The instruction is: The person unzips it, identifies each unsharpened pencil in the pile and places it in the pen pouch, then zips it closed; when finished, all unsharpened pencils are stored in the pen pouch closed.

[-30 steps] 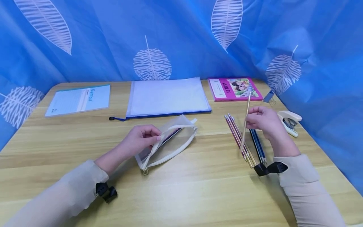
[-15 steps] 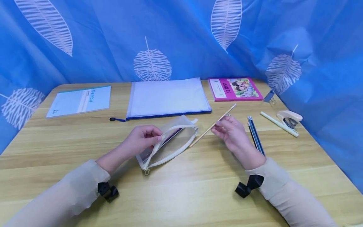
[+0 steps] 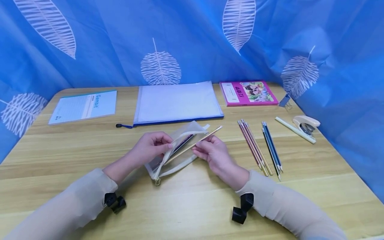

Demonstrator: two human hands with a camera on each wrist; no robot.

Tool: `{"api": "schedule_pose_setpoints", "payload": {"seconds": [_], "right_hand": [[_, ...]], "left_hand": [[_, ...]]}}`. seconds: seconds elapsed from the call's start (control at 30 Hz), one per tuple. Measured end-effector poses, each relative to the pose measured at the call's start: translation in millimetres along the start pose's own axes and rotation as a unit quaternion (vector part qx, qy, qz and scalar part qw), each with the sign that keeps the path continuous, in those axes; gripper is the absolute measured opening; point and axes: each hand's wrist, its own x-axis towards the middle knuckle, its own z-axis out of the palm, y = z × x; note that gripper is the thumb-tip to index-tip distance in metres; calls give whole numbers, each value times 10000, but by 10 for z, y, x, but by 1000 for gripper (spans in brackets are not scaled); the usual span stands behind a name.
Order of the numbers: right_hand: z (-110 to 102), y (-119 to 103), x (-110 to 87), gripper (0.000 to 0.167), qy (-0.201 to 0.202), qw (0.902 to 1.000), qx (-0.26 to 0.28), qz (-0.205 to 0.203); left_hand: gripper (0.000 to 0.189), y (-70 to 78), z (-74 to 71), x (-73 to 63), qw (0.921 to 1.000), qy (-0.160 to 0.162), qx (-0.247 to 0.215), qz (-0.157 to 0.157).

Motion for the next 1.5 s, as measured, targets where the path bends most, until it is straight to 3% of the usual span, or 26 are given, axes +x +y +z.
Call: {"api": "schedule_pose_setpoints", "payload": {"seconds": [0.4, 0.87, 1.2, 1.5], "right_hand": [[218, 214, -19, 17, -396, 9988, -45, 267], [223, 273, -12, 25, -340, 9992, -104, 158], [245, 302, -2, 30, -433, 9988, -154, 147], [266, 322, 28, 30, -473, 9987, -188, 52]], "left_hand": [[12, 38, 40, 19, 9995, 196, 229, -36], [11, 8, 51, 9, 9981, 574, 232, -9], [8, 21, 97, 5, 9990, 407, 139, 69], [7, 38, 136, 73, 9960, 324, 827, -33]]}}
